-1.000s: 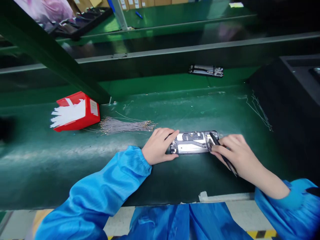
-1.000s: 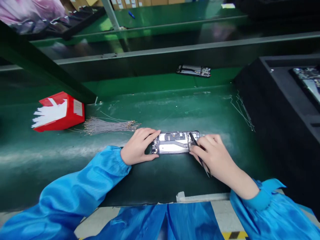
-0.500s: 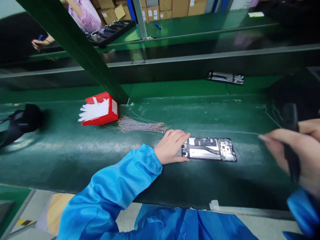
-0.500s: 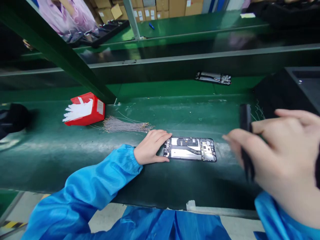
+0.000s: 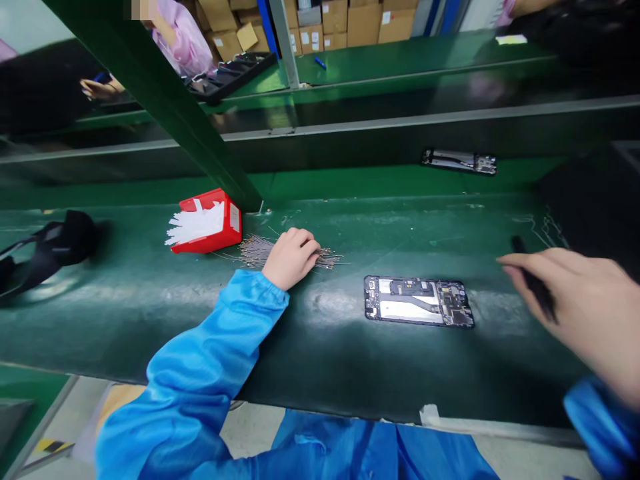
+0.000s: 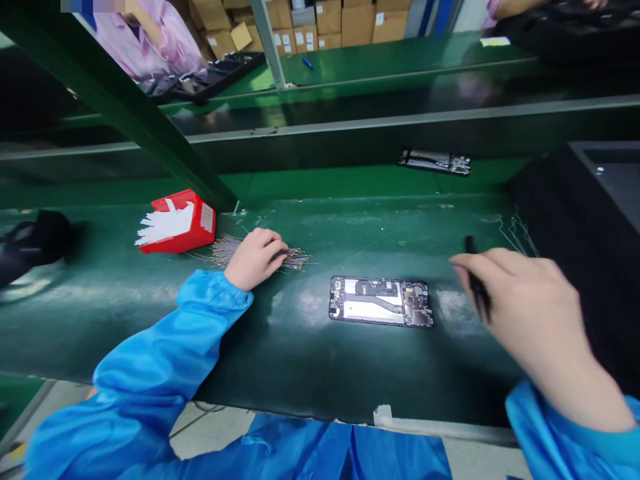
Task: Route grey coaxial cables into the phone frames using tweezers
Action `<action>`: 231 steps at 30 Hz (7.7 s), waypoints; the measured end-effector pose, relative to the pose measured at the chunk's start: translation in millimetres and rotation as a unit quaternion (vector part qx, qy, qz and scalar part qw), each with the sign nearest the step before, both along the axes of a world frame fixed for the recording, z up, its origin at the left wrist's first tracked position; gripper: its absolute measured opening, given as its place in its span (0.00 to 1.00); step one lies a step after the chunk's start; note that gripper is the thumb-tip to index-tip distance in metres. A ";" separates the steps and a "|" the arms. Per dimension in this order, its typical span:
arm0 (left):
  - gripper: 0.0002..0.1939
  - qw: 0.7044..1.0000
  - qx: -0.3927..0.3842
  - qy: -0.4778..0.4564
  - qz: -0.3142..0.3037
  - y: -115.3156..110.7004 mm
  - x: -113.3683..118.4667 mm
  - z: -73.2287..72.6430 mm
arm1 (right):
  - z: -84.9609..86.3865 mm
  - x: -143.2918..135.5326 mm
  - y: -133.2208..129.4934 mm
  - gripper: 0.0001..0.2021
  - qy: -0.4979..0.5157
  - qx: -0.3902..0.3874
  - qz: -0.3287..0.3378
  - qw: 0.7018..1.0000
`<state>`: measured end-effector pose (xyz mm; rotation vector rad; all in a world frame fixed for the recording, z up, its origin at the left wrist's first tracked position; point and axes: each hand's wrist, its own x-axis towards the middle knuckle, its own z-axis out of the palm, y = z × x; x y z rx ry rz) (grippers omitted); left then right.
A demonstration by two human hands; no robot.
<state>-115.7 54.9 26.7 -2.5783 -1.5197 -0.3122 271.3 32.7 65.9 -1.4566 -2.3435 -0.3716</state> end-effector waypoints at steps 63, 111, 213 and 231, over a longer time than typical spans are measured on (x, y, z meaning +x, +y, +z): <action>0.11 0.991 0.036 -0.073 -0.102 -45.0 79.1 -22.0 | -57.2 -120.3 -3.1 0.05 0.385 -0.292 0.182 0.857; 0.09 0.992 -0.026 -0.058 -0.108 -33.0 62.9 -8.2 | -48.6 -130.0 -10.1 0.06 0.292 -0.270 0.240 0.885; 0.16 0.941 -0.143 -0.137 -0.274 -50.1 142.2 -20.8 | -49.9 -31.1 -9.3 0.14 0.150 -0.303 0.198 0.920; 0.16 0.929 -0.126 -0.146 -0.316 -29.4 122.1 -18.3 | -49.6 -34.8 -5.8 0.18 0.142 -0.327 0.170 0.919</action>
